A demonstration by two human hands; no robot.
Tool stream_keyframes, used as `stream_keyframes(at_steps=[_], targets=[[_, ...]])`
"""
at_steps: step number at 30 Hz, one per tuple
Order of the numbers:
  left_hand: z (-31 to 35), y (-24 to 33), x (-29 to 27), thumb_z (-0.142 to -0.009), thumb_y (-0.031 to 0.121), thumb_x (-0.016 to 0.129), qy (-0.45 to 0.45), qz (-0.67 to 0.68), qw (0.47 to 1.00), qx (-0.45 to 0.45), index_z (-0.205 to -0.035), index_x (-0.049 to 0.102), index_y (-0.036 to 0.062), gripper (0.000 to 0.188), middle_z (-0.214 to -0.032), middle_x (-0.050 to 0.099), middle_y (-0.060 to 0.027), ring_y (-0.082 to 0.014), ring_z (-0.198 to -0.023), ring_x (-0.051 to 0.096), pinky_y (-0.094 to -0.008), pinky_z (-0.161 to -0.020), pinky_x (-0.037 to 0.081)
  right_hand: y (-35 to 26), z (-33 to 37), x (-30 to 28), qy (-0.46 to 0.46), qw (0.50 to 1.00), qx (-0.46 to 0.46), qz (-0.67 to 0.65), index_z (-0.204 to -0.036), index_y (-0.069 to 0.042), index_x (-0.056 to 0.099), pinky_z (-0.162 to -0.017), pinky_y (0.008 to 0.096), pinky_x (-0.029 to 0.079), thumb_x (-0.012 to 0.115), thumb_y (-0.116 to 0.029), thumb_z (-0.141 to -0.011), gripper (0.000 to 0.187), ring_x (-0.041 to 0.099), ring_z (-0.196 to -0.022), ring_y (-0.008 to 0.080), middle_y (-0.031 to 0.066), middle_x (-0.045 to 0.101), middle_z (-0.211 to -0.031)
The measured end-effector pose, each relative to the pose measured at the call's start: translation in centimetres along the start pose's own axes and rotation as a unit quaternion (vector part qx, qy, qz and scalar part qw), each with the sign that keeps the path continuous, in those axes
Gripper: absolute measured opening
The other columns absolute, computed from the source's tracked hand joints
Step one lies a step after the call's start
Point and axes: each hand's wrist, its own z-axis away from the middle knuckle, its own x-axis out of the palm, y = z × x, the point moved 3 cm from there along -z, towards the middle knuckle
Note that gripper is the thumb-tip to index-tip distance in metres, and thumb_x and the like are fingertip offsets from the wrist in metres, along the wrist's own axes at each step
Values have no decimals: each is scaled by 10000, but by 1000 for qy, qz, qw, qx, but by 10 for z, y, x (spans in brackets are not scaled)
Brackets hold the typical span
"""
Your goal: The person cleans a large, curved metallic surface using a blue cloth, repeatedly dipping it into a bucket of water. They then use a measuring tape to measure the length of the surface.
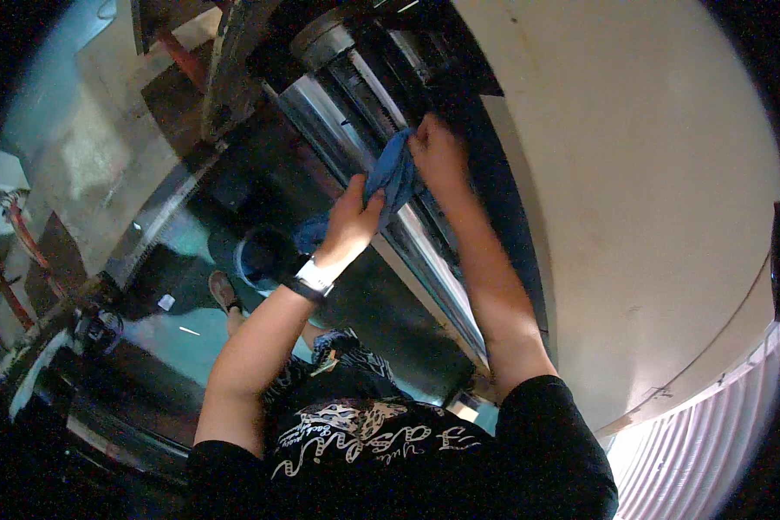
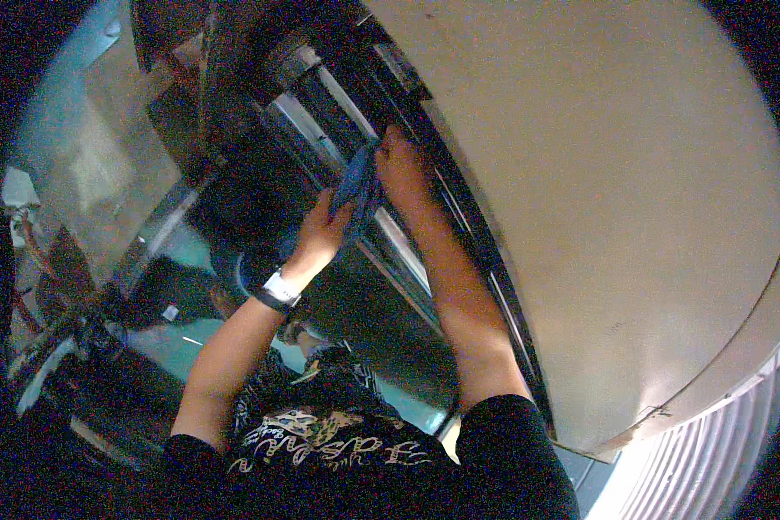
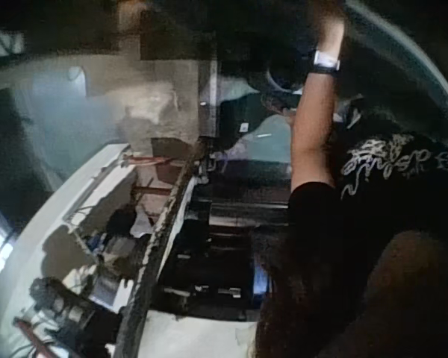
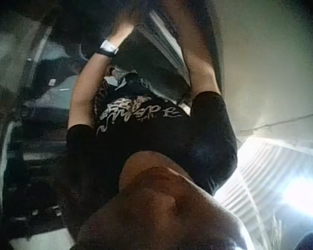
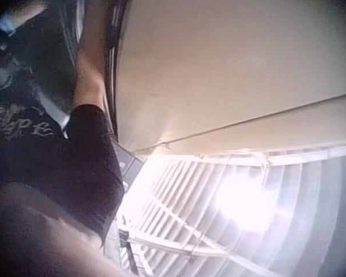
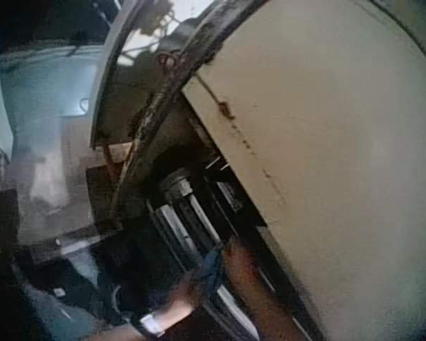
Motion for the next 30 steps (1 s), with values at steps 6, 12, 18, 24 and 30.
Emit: stream_keyframes(at_steps=[6,12,18,24,30], targets=[[8,28,-36,-817,167,529,57,-180,979,73,-1061,524,66,264,-1050,518,-188,-362,-915,540,-395,-746,449,-2,48,-22,-42,987,80,-133,-802,-44,465,-570,315,408,622,-87,-713,186,483,-594,210,90,480,-652],[7,44,-56,-728,10,555,69,-251,946,193,-919,578,16,193,-1008,546,-150,-341,-903,540,-369,-784,437,1,108,-16,-51,963,76,-252,-895,-44,484,-597,278,401,618,-58,-719,221,465,-648,162,66,465,-722],[4,61,-52,-711,-12,532,-12,-301,938,173,-907,509,17,199,-953,547,-181,-377,-857,531,-407,-719,439,8,130,-23,122,964,-39,-232,-853,-33,489,-718,316,411,605,-30,-728,170,504,-816,251,118,508,-879],[0,48,-44,-772,10,487,36,-234,962,139,-934,492,-6,163,-890,550,-229,-371,-836,544,-358,-670,443,-14,149,-11,3,931,-82,-356,-848,-19,506,-768,374,425,601,-77,-761,141,514,-887,317,147,526,-935],[-34,39,-42,-832,100,493,20,-94,992,76,-1048,503,-55,267,-955,594,-161,-189,-867,552,-278,-761,420,11,164,-5,-25,941,-46,-335,-853,-16,491,-752,288,414,593,-11,-756,141,516,-877,247,111,504,-912]])
